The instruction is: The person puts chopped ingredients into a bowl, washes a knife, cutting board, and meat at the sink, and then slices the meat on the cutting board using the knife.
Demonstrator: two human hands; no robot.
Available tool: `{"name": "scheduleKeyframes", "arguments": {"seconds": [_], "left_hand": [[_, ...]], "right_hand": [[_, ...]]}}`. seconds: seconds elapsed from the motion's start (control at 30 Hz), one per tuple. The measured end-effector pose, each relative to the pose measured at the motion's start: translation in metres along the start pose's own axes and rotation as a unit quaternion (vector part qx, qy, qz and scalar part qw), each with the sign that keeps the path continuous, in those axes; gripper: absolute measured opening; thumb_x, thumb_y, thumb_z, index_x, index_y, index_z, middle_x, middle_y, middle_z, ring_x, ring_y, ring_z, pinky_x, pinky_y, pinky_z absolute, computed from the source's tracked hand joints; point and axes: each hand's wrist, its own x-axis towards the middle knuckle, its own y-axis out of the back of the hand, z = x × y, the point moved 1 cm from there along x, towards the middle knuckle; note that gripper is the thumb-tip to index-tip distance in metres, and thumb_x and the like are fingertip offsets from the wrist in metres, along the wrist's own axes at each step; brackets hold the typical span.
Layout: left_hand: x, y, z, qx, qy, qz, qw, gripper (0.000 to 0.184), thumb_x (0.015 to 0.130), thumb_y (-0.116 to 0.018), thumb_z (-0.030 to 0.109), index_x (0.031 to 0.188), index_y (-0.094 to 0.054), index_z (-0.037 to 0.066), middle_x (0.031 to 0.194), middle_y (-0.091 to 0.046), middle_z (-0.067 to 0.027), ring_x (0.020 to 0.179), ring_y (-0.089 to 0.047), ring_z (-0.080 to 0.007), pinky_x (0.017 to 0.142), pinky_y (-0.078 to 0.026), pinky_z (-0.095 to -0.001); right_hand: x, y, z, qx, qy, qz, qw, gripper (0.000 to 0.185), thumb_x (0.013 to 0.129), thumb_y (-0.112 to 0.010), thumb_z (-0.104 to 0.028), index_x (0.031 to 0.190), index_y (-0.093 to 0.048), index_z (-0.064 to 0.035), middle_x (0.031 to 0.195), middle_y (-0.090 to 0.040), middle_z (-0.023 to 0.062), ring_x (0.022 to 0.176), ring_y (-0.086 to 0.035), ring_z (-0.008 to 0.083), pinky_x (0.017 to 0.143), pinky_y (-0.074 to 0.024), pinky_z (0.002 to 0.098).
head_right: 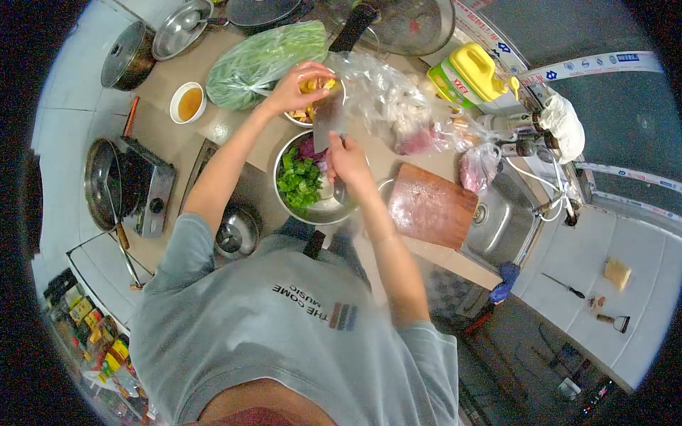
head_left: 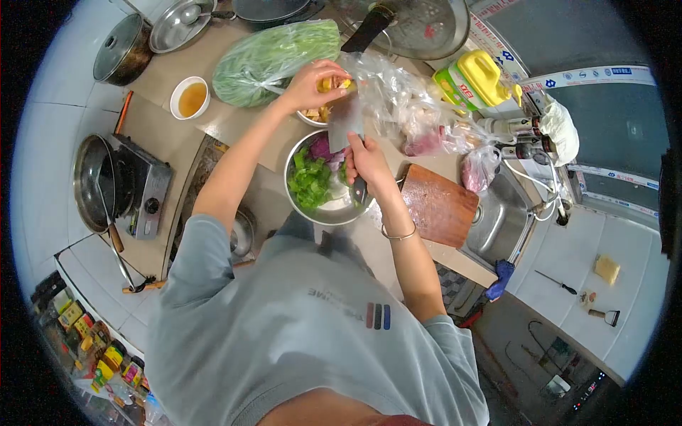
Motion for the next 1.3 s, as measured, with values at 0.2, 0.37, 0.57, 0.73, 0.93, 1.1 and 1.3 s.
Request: {"name": "scheduleKeyframes", "arguments": {"seconds": [0.2,0.37,0.57,0.73,0.93,1.1,1.3], "left_hand": [[-0.004,-0.004,-0.004,0.02,0.031,-0.017,0.999,0.027,0.076,-0.07,0.022,0.099,-0.065,0.008,0.105,-0.061,-0.0075,0.101,-0.057,-0.0263,0.09,-0.044,-0.0365],[-0.002,-0.004,0.004,0.104,0.032,-0.069,0.992,0.03,0.077,-0.07,0.025,0.101,-0.065,0.008,0.11,-0.06,-0.0062,0.104,-0.057,-0.0264,0.09,-0.045,-0.0359],[-0.015,-0.01,0.013,0.201,-0.042,-0.104,0.973,0.054,0.084,-0.061,0.034,0.134,-0.048,0.017,0.135,-0.049,-0.0069,0.13,-0.04,-0.0249,0.109,-0.025,-0.0461],[-0.015,-0.003,0.009,0.258,-0.085,-0.116,0.955,0.05,0.082,-0.064,0.035,0.128,-0.054,0.016,0.135,-0.051,-0.0049,0.129,-0.041,-0.0275,0.108,-0.026,-0.0459],[0.034,-0.022,0.114,0.158,-0.102,0.118,0.975,0.037,0.083,-0.065,0.024,0.117,-0.06,0.009,0.128,-0.055,-0.0096,0.121,-0.048,-0.0315,0.102,-0.034,-0.0437],[0.063,-0.125,0.233,-0.171,-0.033,-0.04,0.984,0.022,0.084,-0.066,0.015,0.103,-0.063,0.003,0.104,-0.062,-0.0086,0.089,-0.06,-0.0181,0.075,-0.048,-0.0293],[0.138,-0.337,0.369,-0.313,-0.018,-0.244,0.918,0.025,0.092,-0.057,0.023,0.085,-0.064,0.0,0.071,-0.062,-0.0036,0.064,-0.057,-0.009,0.059,-0.047,-0.0248]], "right_hand": [[-0.025,0.017,-0.006,0.03,-0.027,-0.006,0.999,0.038,0.095,-0.05,-0.038,0.079,-0.045,-0.0032,0.055,-0.04,0.0011,0.039,-0.037,0.0113,0.037,-0.034,0.0274],[-0.045,0.039,0.003,-0.002,0.002,0.029,1.0,0.041,0.095,-0.049,-0.042,0.08,-0.045,-0.0036,0.054,-0.039,0.0003,0.04,-0.038,0.0102,0.037,-0.0338,0.0268],[-0.065,0.057,0.016,0.002,0.012,0.039,0.999,0.043,0.096,-0.047,-0.043,0.081,-0.046,-0.0028,0.053,-0.039,0.0002,0.037,-0.037,0.0098,0.035,-0.0332,0.0254],[-0.092,0.069,0.033,-0.007,0.047,0.042,0.998,0.042,0.098,-0.042,-0.041,0.084,-0.048,-0.001,0.048,-0.039,0.0003,0.036,-0.037,0.009,0.035,-0.0317,0.0245],[-0.165,0.126,0.075,0.039,0.127,0.114,0.984,0.038,0.097,-0.045,-0.038,0.08,-0.05,-0.0053,0.051,-0.045,-0.0005,0.039,-0.042,0.0086,0.038,-0.0345,0.0257],[-0.199,0.235,0.15,-0.028,0.235,0.374,0.897,0.037,0.1,-0.038,-0.033,0.082,-0.05,-0.0034,0.052,-0.045,0.001,0.043,-0.043,0.0092,0.041,-0.0345,0.0259],[-0.244,0.391,0.204,0.127,0.183,0.448,0.866,0.044,0.098,-0.04,-0.044,0.081,-0.049,-0.0038,0.05,-0.042,0.0008,0.036,-0.039,0.0096,0.034,-0.0311,0.0238]]}}
